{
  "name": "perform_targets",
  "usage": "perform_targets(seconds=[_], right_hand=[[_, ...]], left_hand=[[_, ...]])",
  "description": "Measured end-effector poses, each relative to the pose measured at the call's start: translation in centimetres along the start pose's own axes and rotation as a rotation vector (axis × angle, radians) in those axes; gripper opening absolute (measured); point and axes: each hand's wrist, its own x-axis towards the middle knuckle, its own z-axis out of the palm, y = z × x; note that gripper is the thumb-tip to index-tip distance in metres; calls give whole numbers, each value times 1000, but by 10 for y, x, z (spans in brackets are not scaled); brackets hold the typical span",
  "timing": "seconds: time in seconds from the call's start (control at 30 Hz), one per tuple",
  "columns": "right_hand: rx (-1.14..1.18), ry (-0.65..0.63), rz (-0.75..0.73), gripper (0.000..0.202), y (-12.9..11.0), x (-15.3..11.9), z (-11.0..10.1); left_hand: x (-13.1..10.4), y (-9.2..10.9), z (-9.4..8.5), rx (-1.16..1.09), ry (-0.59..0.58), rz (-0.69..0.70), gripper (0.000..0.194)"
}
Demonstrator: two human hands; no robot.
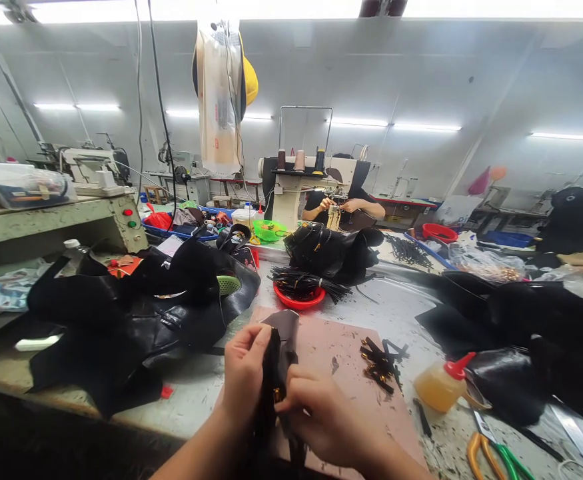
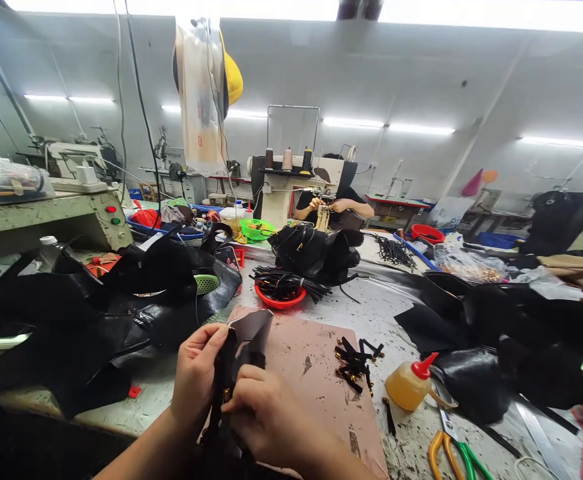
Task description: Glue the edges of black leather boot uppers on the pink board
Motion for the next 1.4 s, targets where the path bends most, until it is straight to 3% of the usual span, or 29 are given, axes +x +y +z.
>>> perform_targets(seconds=[0.2,0.4,0.63,0.77,0.9,0.97,1.1,1.4], right_hand=[[-68,175,78,14,9,-9,13],[-94,231,66,11,13,-9,15],[-98,287,35,8,15,-8,15],[-132,237,-36,17,15,-6,6],[-339,85,-123,20,10,2,-9],[-477,77,-224,17,8,6,-12],[-696,260,-409,15,13,10,-5],[-832,535,-486,11,24,6,11]], left_hand=[[7,10,0,-69,-81,-119,39],[6,13,-2,-79,-68,-124,54],[6,4,-15,173,-190,0,37],[7,9,-17,228,-227,-18,33],[10,17,-17,185,-278,-145,33],[10,18,-16,187,-324,-170,33],[9,16,-15,175,-349,-178,35],[9,9,-13,330,-505,-106,33]])
